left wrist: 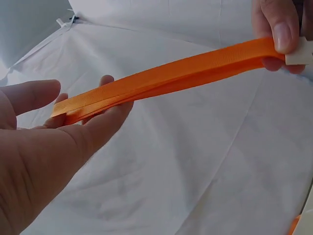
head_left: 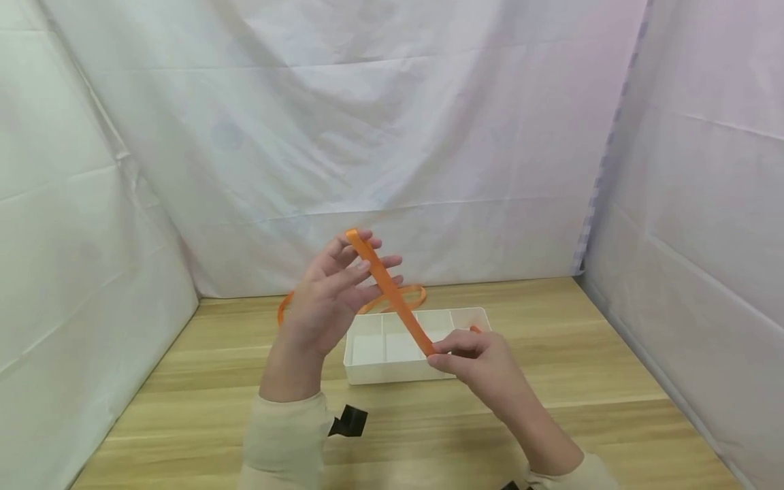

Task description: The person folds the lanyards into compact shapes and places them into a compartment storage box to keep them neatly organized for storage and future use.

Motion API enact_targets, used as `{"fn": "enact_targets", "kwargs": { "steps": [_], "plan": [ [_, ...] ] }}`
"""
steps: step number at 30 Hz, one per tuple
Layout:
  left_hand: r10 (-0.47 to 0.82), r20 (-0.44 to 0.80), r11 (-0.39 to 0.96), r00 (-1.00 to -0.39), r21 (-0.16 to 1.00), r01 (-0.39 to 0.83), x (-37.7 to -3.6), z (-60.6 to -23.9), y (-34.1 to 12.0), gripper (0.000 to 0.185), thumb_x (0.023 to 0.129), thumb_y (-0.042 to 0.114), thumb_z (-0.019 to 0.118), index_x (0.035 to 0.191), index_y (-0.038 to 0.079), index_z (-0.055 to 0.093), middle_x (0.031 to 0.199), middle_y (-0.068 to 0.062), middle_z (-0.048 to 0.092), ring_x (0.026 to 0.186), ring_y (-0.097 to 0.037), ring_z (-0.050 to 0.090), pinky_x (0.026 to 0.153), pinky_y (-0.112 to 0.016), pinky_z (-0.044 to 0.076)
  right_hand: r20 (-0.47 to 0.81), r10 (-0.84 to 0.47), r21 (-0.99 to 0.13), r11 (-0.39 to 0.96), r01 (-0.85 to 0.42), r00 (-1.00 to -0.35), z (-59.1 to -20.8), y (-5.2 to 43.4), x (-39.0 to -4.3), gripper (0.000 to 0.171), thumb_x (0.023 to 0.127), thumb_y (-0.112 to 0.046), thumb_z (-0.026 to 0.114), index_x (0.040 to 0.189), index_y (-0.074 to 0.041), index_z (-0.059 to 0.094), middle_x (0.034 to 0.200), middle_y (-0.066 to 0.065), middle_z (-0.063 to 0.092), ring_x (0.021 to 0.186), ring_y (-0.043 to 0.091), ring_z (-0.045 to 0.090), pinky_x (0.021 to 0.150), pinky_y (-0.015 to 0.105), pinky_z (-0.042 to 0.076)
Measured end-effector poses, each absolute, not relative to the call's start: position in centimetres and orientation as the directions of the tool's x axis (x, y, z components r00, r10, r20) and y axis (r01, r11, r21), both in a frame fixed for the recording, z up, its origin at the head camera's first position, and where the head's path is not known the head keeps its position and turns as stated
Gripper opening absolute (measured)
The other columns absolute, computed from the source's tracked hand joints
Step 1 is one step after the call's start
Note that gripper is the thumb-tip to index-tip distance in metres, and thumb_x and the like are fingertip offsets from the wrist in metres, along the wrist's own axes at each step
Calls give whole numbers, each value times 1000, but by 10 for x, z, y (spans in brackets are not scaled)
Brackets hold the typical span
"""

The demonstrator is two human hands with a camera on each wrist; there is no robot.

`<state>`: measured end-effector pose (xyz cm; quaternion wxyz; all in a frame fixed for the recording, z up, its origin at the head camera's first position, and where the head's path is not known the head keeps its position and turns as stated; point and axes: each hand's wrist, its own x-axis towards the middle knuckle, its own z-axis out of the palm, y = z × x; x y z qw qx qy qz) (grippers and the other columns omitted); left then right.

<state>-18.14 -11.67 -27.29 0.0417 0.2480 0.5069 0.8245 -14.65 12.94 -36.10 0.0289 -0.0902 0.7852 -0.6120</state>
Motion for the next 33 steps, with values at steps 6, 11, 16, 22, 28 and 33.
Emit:
{"fn": "enact_targets", "kwargs": {
  "steps": [6,11,16,22,28,33],
  "plan": [
    [346,271,-309,-898,937,164,-178,-266,-123,43,106,0,52,141,24,54,133,-4,50,115,-25,64,106,-45,59,22,-173,-989,141,-47,-985,-355,129,-145,32,86,-8,85,116,-7,75,85,1,69,67,11,51,58,22,43],
    [406,228,-222,-885,964,147,-177,-264,-125,55,105,-2,56,153,24,46,136,-12,47,102,-26,73,109,-42,58,-37,-195,-992,126,12,-980,-354,131,-148,32,87,-8,83,117,-1,74,78,-1,62,55,9,39,52,21,32],
    [415,204,-148,-887,977,155,-176,-261,-127,59,105,-1,57,154,29,42,127,-13,56,105,-30,78,110,-39,57,-39,-206,-989,147,8,-978,-357,133,-149,25,90,-14,84,110,1,80,63,-3,48,53,10,37,53,21,28],
    [437,174,-56,-882,984,166,-178,-261,-128,63,105,2,61,152,37,39,115,-17,69,105,-33,79,110,-46,56,-26,-206,-987,163,-8,-978,-359,131,-149,24,91,-16,84,110,-1,82,71,-1,54,57,10,41,54,22,32],
    [461,160,25,-873,981,193,-179,-262,-127,67,105,1,59,154,42,38,117,-21,73,108,-38,78,110,-50,56,-56,-200,-986,168,22,-978,-360,129,-148,24,91,-14,82,111,0,81,70,-2,54,58,10,41,54,22,32],
    [480,145,127,-865,964,232,-176,-259,-128,71,103,-2,54,156,42,34,116,-17,77,116,-31,73,113,-50,47,-51,-183,-983,181,17,-982,-361,129,-148,22,92,-14,82,109,0,81,67,-2,52,58,10,41,54,22,33]
  ]
}}
